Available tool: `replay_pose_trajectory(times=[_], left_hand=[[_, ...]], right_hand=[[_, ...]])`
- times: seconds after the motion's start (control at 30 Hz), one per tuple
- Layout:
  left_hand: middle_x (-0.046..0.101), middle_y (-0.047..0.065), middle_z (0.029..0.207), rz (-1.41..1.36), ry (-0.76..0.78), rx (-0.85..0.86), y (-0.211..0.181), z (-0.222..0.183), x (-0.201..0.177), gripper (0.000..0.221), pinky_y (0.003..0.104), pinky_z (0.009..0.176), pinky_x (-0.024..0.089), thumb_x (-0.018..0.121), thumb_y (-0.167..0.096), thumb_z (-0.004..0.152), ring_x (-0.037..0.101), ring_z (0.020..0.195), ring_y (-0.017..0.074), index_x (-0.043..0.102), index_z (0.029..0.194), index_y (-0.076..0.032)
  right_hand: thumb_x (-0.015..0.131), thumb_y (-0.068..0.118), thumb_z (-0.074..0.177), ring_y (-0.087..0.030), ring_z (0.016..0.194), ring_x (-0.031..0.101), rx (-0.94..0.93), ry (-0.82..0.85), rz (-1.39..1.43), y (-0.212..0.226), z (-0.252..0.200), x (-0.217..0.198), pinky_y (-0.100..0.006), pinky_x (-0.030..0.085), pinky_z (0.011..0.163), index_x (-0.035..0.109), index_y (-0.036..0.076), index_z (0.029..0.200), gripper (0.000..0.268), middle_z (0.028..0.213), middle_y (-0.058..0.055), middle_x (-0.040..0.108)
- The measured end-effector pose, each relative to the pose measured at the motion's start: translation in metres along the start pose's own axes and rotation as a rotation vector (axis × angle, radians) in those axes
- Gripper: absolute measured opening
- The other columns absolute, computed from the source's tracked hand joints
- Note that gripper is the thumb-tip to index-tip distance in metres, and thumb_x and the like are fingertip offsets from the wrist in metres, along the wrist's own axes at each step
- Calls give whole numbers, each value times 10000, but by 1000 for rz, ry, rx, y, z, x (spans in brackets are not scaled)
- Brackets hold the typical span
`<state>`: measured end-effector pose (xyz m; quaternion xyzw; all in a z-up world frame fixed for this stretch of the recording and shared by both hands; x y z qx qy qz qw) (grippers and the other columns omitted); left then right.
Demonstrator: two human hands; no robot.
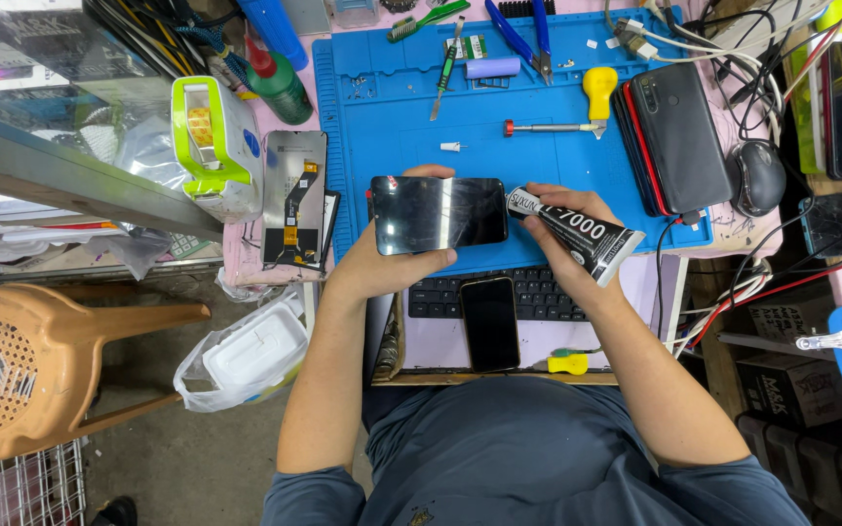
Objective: The person applies adhesive from a tube to the frame of a mobile phone, then carefully positions and presses a replacement screen into place.
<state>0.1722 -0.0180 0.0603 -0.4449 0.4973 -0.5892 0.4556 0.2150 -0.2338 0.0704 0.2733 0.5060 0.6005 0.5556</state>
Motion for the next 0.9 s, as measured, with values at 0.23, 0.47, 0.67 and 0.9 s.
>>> replay_pose_trajectory(times=[0.23, 0.47, 0.67, 0.9], left_hand=[[594, 30, 1213, -14, 22, 15, 0, -1, 0, 794, 342, 962, 525, 805, -54, 778, 594, 1114, 149, 453, 1485, -136], [608, 30, 1187, -20, 20, 6, 1, 0, 0, 788, 337, 941, 533, 809, -61, 776, 607, 1086, 144, 460, 1479, -134], [602, 30, 1216, 0, 23, 19, 0, 1, -1, 786, 344, 963, 530, 804, -52, 776, 606, 1113, 147, 457, 1477, -133], [605, 32, 1227, -2, 29, 26, -1, 2, 0, 785, 345, 983, 526, 802, -43, 779, 606, 1128, 152, 459, 1479, -131]], right_hand=[[737, -73, 949, -279, 1265, 673, -16, 3, -19, 5, -7, -1, -386, 563, 1095, 591, 30, 1129, 254, 1290, -204, 684], [724, -71, 962, -299, 1266, 664, 5, 3, -6, -1, -16, -4, -401, 566, 1083, 570, 24, 1142, 255, 1300, -233, 676], [686, -72, 967, -328, 1266, 659, 170, 19, 280, -20, -24, -7, -434, 635, 1016, 528, 33, 1149, 263, 1330, -256, 631], [685, -89, 952, -318, 1214, 674, 214, 31, 313, -19, -35, -10, -428, 630, 991, 531, 30, 1147, 275, 1318, -258, 631]])
Point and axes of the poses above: each hand's wrist, its own z-axis towards the middle knuckle, its own x-axis out of the palm, y = z × x, the point moved 9 cm from there along z, towards the middle knuckle
